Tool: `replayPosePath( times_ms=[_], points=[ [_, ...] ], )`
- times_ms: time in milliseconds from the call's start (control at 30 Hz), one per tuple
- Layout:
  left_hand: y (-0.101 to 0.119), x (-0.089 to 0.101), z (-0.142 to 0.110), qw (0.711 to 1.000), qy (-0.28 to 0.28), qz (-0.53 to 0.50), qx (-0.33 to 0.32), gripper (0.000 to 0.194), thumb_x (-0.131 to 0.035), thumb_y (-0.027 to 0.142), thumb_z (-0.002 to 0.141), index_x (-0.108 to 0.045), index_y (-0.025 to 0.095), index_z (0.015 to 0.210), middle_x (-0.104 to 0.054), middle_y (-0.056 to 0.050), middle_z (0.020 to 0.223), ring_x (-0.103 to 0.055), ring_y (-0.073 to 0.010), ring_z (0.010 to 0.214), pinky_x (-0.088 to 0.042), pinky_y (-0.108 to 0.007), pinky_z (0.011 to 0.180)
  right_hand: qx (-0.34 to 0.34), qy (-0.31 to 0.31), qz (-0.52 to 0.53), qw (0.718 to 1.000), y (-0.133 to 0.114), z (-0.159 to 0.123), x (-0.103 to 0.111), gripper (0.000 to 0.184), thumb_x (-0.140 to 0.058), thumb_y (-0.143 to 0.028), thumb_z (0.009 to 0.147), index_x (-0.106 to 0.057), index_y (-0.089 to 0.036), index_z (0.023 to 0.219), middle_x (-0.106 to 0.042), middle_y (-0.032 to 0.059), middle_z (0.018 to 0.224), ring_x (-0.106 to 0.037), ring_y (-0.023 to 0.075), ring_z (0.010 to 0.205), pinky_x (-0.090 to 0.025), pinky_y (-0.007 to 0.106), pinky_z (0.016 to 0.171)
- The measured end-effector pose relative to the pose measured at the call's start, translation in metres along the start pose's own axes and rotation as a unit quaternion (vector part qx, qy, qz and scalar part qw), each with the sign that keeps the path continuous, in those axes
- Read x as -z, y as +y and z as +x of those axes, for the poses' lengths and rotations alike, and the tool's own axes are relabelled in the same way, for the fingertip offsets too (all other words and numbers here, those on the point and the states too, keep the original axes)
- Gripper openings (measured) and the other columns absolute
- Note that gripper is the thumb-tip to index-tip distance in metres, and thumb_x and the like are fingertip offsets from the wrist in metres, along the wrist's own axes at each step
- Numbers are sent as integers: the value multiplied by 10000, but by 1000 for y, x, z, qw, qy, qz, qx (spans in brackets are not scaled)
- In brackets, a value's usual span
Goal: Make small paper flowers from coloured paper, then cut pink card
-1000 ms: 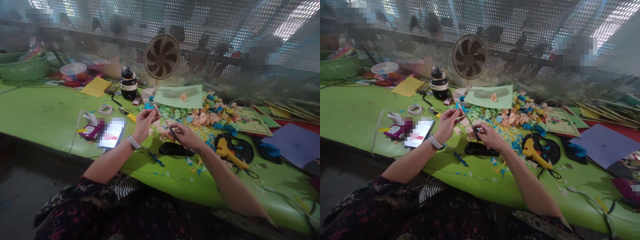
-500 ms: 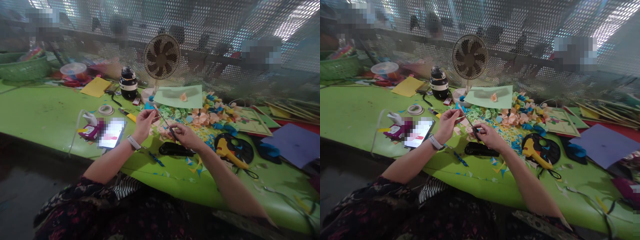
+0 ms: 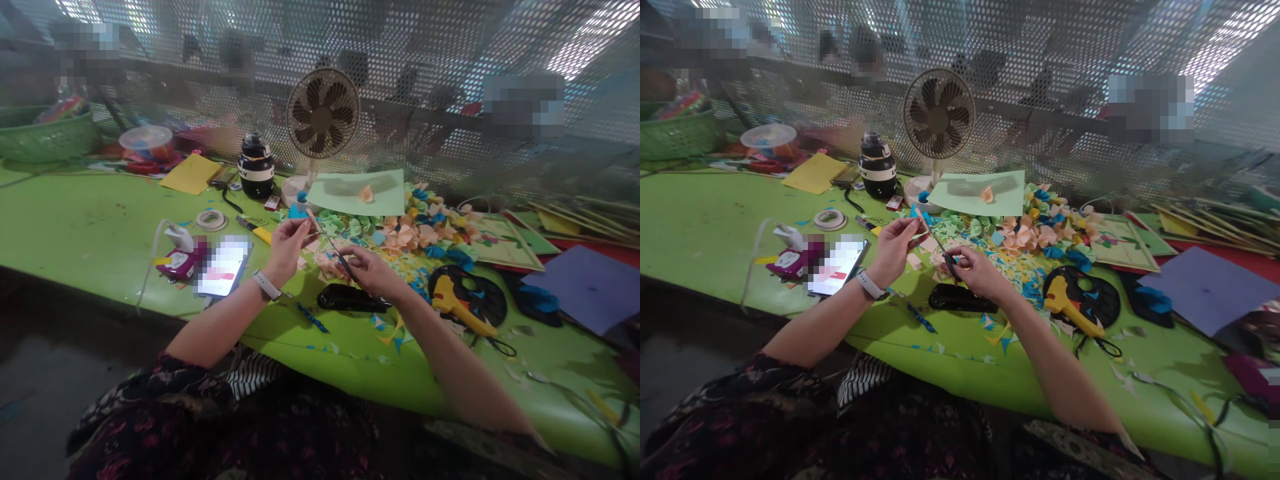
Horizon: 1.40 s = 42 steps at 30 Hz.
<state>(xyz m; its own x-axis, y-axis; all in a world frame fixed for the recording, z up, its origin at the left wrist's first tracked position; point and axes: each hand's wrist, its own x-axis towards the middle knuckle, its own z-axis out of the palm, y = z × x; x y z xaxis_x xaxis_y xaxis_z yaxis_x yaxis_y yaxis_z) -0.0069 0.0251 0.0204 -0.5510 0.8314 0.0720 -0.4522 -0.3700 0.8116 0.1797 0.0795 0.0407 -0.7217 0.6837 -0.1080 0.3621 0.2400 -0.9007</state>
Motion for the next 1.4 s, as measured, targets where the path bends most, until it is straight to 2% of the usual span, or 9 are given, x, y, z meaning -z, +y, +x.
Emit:
replayPosePath(
  times_ms=[233, 433, 767, 1033, 1233, 1400],
  points=[
    [-1, -1, -1, 1000, 1, -6, 1, 142, -746, 187, 847, -664, 166, 733, -689, 5, 760, -670, -107, 723, -581, -364, 880, 22, 7, -2, 1000, 9, 5, -2, 568, -745, -624, 720, -610, -183, 1050, -595, -45, 620, -509, 114, 564, -375, 246, 546],
    [-2, -1, -2, 1000, 7, -9, 8, 145, -707, 156, 862, -656, 168, 727, -687, 11, 746, -660, -96, 721, -575, -339, 878, 57, 37, -57, 996, 11, 5, -3, 493, -683, -556, 792, -606, -176, 1097, -654, -4, 662, -594, 159, 629, -458, 292, 630],
    [-5, -1, -1, 1000, 10, -10, 5, 173, -793, 220, 797, -642, 178, 723, -682, 22, 740, -655, -87, 713, -584, -299, 845, 89, 53, -115, 988, 13, 4, -3, 459, -634, -522, 836, -615, -175, 1136, -661, 3, 675, -634, 181, 653, -480, 307, 636],
    [-6, -2, -2, 1000, 14, -17, 3, 150, -739, 172, 837, -648, 174, 718, -678, 17, 730, -646, -90, 707, -575, -315, 856, 102, 61, -127, 985, 13, 5, -4, 449, -631, -503, 828, -624, -180, 1139, -715, 46, 803, -661, 194, 710, -500, 323, 681],
    [-6, -3, -2, 1000, 15, -17, 3, 151, -751, 195, 834, -646, 178, 726, -674, 22, 738, -644, -90, 710, -570, -320, 875, 100, 54, -135, 984, 15, 5, -2, 469, -621, -509, 854, -617, -177, 1185, -699, 25, 748, -649, 192, 691, -490, 320, 666],
    [-6, -2, -2, 1000, 9, -11, 1, 158, -724, 186, 857, -645, 179, 721, -676, 18, 752, -650, -89, 730, -569, -318, 887, 108, 53, -138, 983, 17, 4, -2, 426, -612, -499, 871, -630, -192, 1165, -709, 33, 783, -654, 193, 705, -489, 318, 669]
  ],
)
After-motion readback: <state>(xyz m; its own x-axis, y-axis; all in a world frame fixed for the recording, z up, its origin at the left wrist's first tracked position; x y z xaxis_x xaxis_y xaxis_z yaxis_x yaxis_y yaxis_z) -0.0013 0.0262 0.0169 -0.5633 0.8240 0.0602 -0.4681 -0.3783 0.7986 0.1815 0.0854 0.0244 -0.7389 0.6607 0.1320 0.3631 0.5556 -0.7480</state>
